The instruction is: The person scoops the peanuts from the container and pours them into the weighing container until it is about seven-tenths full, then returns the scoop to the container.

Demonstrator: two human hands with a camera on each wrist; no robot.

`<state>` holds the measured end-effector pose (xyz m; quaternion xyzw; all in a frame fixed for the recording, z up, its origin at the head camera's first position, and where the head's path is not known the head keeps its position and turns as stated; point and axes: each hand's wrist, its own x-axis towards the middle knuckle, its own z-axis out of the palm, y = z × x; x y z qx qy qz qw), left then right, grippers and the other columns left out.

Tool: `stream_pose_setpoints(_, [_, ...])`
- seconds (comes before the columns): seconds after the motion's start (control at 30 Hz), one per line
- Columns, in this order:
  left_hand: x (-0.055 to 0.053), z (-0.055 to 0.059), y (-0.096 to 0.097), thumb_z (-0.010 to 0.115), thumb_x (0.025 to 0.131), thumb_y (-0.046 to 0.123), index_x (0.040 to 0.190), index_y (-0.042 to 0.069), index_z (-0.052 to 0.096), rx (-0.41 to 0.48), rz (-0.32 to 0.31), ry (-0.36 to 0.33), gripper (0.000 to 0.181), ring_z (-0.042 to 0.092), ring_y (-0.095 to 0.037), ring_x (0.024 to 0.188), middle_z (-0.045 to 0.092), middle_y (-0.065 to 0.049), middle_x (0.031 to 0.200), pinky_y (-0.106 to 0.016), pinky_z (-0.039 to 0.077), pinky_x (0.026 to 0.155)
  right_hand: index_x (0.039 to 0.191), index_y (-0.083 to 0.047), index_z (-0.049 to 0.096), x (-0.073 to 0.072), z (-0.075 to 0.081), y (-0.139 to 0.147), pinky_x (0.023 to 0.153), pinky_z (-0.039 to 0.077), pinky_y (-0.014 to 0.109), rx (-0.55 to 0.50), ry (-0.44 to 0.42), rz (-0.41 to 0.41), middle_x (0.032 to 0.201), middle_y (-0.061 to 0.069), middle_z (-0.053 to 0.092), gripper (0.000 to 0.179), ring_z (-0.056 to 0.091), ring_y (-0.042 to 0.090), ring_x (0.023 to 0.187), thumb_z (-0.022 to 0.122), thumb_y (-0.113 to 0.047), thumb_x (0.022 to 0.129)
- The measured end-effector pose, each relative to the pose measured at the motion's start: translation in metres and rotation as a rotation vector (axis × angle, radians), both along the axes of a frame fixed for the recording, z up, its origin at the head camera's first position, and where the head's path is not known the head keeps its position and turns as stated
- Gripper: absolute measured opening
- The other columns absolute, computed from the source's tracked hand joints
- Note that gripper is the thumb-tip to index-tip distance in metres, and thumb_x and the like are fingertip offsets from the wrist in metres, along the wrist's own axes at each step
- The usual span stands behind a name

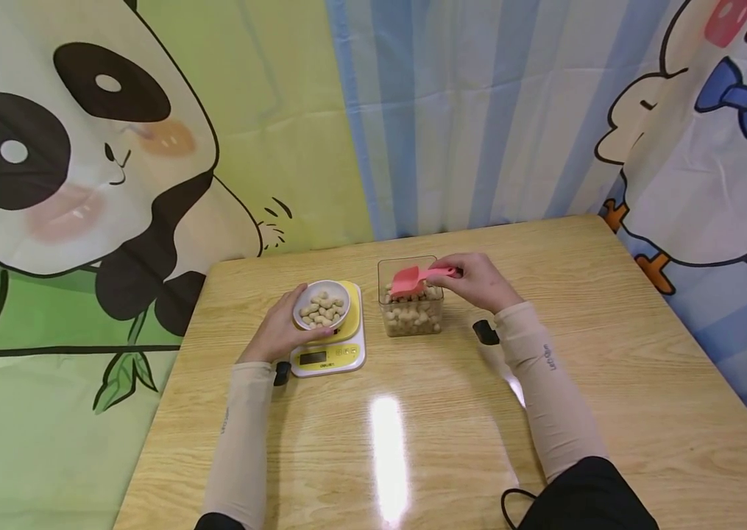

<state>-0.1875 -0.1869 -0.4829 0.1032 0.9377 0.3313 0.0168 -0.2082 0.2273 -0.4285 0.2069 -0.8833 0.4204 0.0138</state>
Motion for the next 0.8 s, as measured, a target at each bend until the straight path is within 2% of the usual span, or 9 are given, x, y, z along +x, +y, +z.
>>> stream_pose_setpoints(0.2, [-0.001, 0.001, 0.001, 0.083, 0.062, 0.076, 0.162, 0.021, 0.025, -0.013, 0.001, 0.003, 0.128, 0.043, -0.028, 0.138, 0.043, -0.004, 0.154, -0.053, 0.039, 0.111, 0.114, -0.018, 0.077, 0.002, -0.005, -0.009, 0.062, 0.05, 0.033, 0.046, -0.031, 0.042, 0.094, 0.002, 0.073, 0.027, 0.056, 0.019, 0.07, 0.073, -0.037, 0.094])
stream_pose_setpoints(0.37, [-0.001, 0.002, 0.003, 0.081, 0.063, 0.077, 0.163, 0.021, 0.024, -0.049, -0.008, 0.007, 0.127, 0.042, -0.029, 0.138, 0.043, -0.004, 0.155, -0.055, 0.039, 0.11, 0.129, -0.019, 0.071, 0.005, -0.009, -0.009, 0.064, 0.052, 0.034, 0.054, -0.013, 0.041, 0.095, -0.002, 0.073, 0.037, 0.059, 0.019, 0.071, 0.073, -0.034, 0.095])
stream_pose_setpoints(0.47, [0.0, 0.003, 0.002, 0.078, 0.063, 0.08, 0.163, 0.022, 0.023, -0.069, -0.008, 0.002, 0.128, 0.042, -0.03, 0.139, 0.042, -0.004, 0.156, -0.055, 0.039, 0.11, 0.138, -0.023, 0.065, 0.006, -0.01, -0.008, 0.061, 0.049, 0.033, 0.063, 0.006, 0.037, 0.085, -0.002, 0.069, 0.046, 0.055, 0.018, 0.066, 0.072, -0.039, 0.095])
stream_pose_setpoints(0.63, [0.001, 0.007, 0.002, 0.074, 0.065, 0.083, 0.164, 0.021, 0.02, -0.091, -0.013, -0.003, 0.129, 0.037, -0.032, 0.143, 0.036, -0.007, 0.16, -0.058, 0.034, 0.113, 0.148, -0.026, 0.055, 0.007, -0.007, -0.005, 0.06, 0.046, 0.035, 0.078, 0.012, -0.006, 0.077, 0.0, 0.061, 0.059, 0.052, 0.019, 0.064, 0.067, -0.05, 0.095])
stream_pose_setpoints(0.8, [0.003, 0.011, 0.001, 0.07, 0.066, 0.086, 0.164, 0.021, 0.019, -0.142, -0.02, 0.033, 0.128, 0.033, -0.034, 0.146, 0.03, -0.007, 0.164, -0.058, 0.026, 0.118, 0.152, -0.026, 0.049, 0.008, -0.004, 0.001, 0.067, 0.048, 0.04, 0.067, 0.004, -0.066, 0.09, 0.001, 0.066, 0.062, 0.059, 0.02, 0.076, 0.062, -0.053, 0.098])
